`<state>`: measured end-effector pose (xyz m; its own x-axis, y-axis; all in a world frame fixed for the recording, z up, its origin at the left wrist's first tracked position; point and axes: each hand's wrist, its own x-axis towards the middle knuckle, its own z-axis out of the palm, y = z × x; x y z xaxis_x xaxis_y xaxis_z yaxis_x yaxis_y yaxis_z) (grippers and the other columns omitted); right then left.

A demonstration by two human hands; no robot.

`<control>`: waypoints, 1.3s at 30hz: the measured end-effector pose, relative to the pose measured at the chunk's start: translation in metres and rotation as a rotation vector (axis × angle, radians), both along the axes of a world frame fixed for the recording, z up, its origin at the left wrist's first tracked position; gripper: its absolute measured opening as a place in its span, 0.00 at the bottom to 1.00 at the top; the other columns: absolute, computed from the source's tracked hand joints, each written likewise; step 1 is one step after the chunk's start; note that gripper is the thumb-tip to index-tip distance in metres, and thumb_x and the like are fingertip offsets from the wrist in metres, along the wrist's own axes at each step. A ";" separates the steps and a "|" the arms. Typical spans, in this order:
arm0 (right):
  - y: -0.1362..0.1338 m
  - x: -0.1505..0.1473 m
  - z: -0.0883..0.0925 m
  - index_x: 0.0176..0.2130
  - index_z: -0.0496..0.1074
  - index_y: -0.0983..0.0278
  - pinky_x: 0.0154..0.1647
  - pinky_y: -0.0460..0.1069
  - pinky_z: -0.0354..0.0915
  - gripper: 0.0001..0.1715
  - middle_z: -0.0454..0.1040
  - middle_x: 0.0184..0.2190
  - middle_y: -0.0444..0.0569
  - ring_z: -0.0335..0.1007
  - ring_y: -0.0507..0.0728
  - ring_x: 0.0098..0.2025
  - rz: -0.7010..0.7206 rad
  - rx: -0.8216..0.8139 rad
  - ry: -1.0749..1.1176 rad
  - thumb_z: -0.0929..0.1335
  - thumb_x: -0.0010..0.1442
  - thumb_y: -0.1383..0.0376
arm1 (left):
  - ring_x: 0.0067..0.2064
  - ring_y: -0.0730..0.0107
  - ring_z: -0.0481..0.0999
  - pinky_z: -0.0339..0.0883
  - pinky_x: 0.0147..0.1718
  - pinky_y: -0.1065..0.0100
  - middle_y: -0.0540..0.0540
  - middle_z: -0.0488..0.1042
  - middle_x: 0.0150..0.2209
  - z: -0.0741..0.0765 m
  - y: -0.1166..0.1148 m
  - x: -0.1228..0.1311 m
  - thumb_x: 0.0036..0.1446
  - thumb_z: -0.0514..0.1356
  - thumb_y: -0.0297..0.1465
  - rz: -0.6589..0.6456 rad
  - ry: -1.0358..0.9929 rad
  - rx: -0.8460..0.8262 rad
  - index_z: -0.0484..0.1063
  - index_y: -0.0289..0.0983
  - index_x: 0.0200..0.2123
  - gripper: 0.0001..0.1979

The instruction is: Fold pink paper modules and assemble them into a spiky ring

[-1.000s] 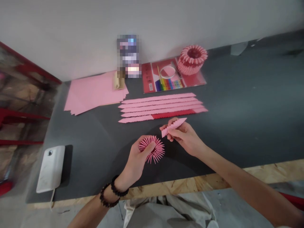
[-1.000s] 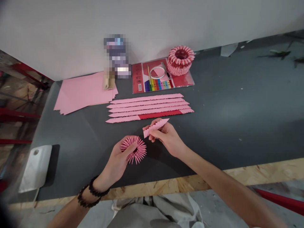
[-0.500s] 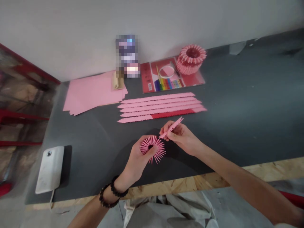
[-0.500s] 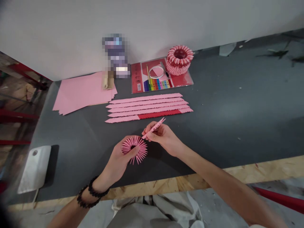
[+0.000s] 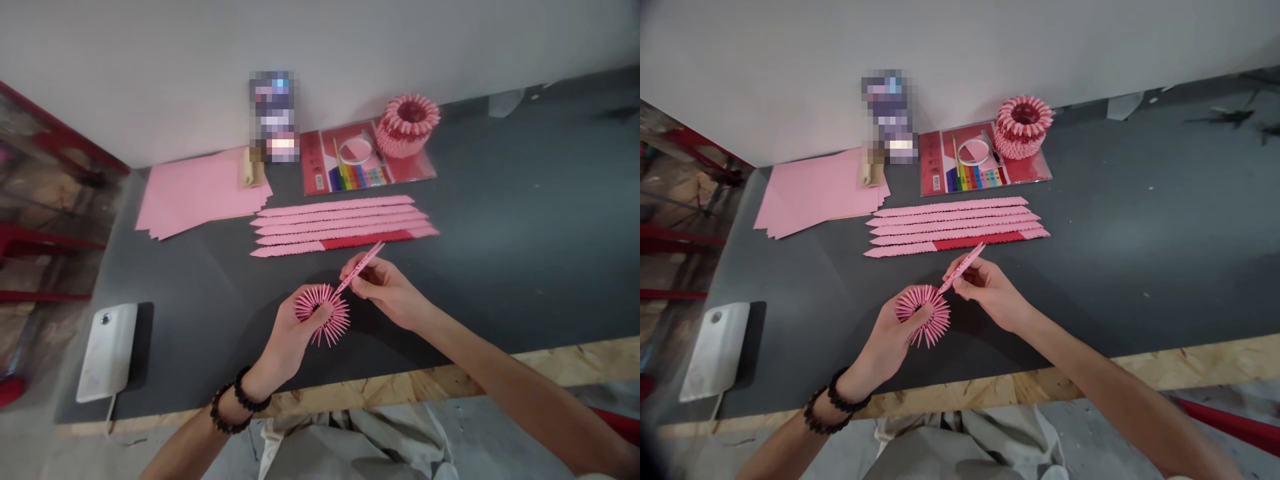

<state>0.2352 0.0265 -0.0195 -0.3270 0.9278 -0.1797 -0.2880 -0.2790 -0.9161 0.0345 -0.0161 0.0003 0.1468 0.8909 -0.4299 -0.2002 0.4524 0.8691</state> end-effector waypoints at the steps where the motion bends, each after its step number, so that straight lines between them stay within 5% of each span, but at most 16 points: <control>1: 0.000 0.000 0.002 0.39 0.73 0.61 0.32 0.48 0.65 0.16 0.76 0.39 0.46 0.68 0.51 0.33 0.006 -0.040 0.029 0.77 0.59 0.56 | 0.37 0.68 0.76 0.71 0.43 0.66 0.46 0.79 0.36 0.001 0.000 0.000 0.56 0.72 0.37 -0.010 0.000 0.003 0.80 0.35 0.43 0.16; 7: 0.000 -0.003 0.006 0.37 0.71 0.61 0.35 0.48 0.68 0.18 0.76 0.38 0.47 0.71 0.52 0.34 0.025 -0.199 0.164 0.79 0.54 0.57 | 0.41 0.64 0.77 0.71 0.44 0.66 0.45 0.81 0.40 0.002 -0.002 -0.002 0.57 0.71 0.38 -0.027 0.132 0.108 0.80 0.37 0.46 0.15; 14: -0.006 -0.010 0.001 0.48 0.75 0.65 0.32 0.43 0.69 0.23 0.79 0.38 0.48 0.71 0.49 0.33 -0.045 -0.419 0.336 0.80 0.55 0.64 | 0.43 0.62 0.78 0.71 0.47 0.65 0.44 0.82 0.42 0.007 -0.001 -0.003 0.59 0.69 0.38 -0.048 0.226 0.178 0.79 0.36 0.46 0.15; 28: -0.011 -0.013 0.001 0.48 0.74 0.62 0.37 0.42 0.72 0.23 0.81 0.39 0.46 0.74 0.48 0.34 -0.068 -0.468 0.427 0.80 0.55 0.66 | 0.44 0.64 0.79 0.72 0.47 0.66 0.44 0.81 0.44 0.003 -0.005 -0.002 0.60 0.69 0.37 0.028 0.144 0.186 0.77 0.36 0.47 0.15; 39: -0.011 -0.013 -0.001 0.46 0.71 0.61 0.40 0.45 0.72 0.21 0.82 0.41 0.48 0.75 0.49 0.35 -0.066 -0.430 0.397 0.79 0.57 0.64 | 0.44 0.62 0.80 0.72 0.49 0.65 0.44 0.82 0.43 0.006 -0.003 -0.003 0.61 0.68 0.39 -0.058 0.278 0.225 0.78 0.37 0.47 0.15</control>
<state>0.2220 0.0150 -0.0208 -0.3901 0.8193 -0.4202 -0.6151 -0.5715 -0.5432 0.0312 -0.0192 0.0061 0.1051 0.9614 -0.2542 0.0785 0.2468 0.9659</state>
